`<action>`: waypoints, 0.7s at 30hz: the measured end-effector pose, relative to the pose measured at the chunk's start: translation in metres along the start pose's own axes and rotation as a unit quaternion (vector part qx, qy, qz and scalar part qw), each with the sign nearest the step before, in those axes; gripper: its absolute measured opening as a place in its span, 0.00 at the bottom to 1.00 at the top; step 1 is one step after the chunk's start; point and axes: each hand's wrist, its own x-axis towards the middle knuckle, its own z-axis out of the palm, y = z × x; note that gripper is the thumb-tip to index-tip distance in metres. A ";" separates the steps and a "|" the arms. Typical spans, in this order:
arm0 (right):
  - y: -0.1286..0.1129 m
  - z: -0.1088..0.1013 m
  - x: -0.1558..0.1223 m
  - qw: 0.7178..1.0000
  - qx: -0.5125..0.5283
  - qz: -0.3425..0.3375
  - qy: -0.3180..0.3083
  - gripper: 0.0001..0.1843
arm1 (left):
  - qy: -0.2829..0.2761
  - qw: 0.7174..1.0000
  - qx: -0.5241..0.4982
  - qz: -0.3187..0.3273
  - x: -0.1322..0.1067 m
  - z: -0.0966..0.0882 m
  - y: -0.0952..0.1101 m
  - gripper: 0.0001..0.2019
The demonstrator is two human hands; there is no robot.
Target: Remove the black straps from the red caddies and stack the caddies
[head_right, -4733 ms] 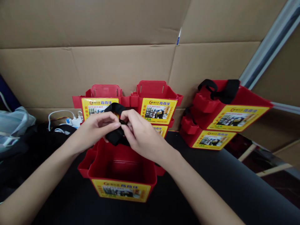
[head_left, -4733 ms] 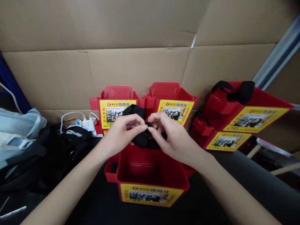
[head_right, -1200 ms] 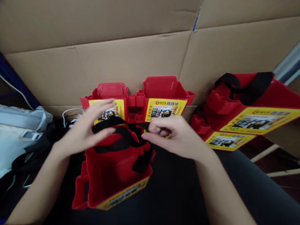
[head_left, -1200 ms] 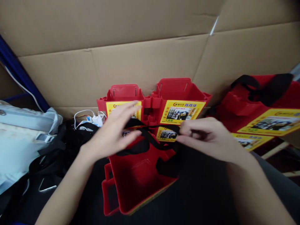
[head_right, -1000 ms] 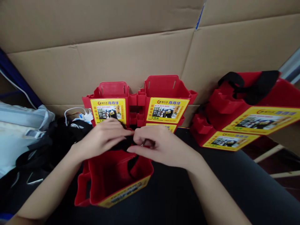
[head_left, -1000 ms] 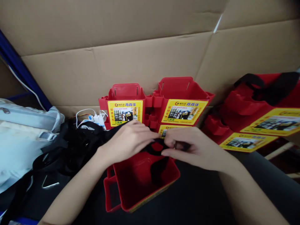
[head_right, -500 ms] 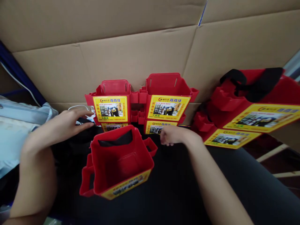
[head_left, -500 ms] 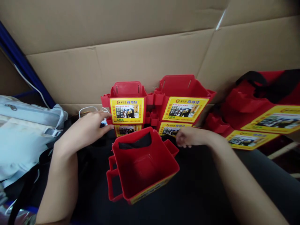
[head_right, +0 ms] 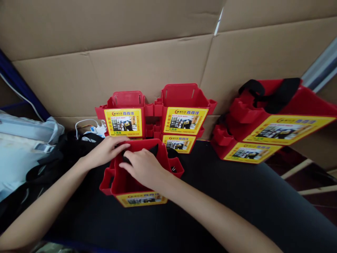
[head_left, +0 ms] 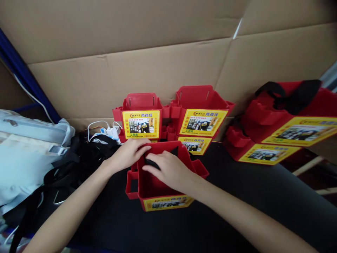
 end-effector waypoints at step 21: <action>0.009 -0.036 0.001 0.991 -0.013 -0.002 -0.135 0.10 | -0.026 0.998 -0.044 0.038 0.017 0.007 0.006 0.09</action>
